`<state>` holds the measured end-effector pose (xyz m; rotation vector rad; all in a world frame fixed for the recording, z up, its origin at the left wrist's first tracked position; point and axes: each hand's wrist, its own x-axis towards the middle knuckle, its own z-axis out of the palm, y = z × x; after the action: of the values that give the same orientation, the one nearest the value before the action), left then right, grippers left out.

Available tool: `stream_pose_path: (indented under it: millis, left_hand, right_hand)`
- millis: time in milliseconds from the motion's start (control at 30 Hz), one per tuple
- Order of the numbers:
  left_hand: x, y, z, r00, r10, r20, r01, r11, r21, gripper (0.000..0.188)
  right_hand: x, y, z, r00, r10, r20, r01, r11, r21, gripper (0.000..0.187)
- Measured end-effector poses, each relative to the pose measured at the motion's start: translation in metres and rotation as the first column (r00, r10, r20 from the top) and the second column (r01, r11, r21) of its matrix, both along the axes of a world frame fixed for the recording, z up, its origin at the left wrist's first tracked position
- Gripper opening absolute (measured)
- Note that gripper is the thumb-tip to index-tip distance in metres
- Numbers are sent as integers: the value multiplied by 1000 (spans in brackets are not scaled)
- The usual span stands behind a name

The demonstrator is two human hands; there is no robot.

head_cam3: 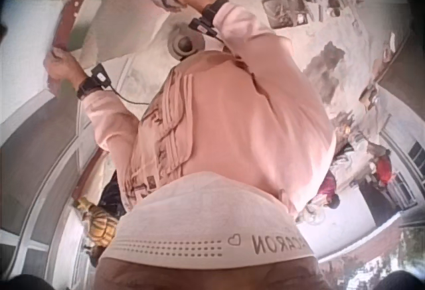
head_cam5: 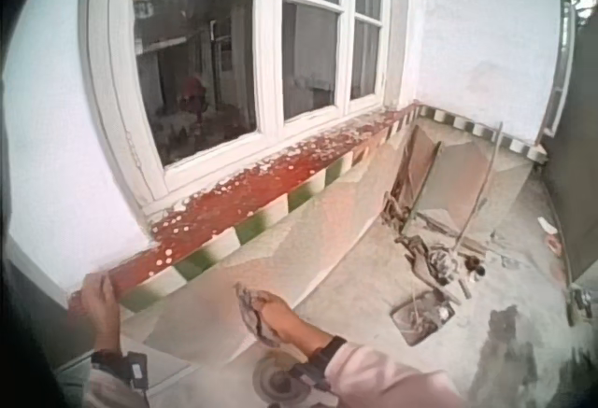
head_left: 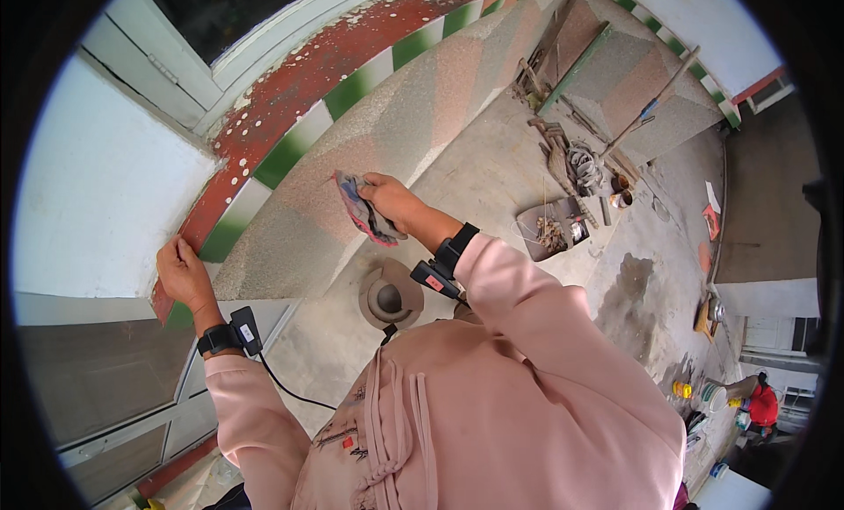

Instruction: The person wipes a red-painted ledge and window sill with a cloth, removing white specks and dust. They move along the ledge, repeatedly rubbing the surface and occasionally adjusting the cloth.

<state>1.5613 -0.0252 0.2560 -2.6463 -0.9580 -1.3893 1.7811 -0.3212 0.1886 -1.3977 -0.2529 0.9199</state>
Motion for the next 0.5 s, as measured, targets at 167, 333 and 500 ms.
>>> stream_pose_path:
  millis: [167,333,500]
  left_hand:
    - [36,-25,13,959,-45,278,135,941,-311,15]
    - [134,-73,28,882,-470,-34,466,881,-86,17]
    - [200,-72,30,916,-341,-212,323,939,-115,25]
  right_hand:
    - [21,-74,-37,915,-343,-212,330,939,-95,22]
    - [26,-94,-44,897,-363,-254,358,931,-65,16]
    - [50,-119,-48,889,-395,-233,386,919,-84,16]
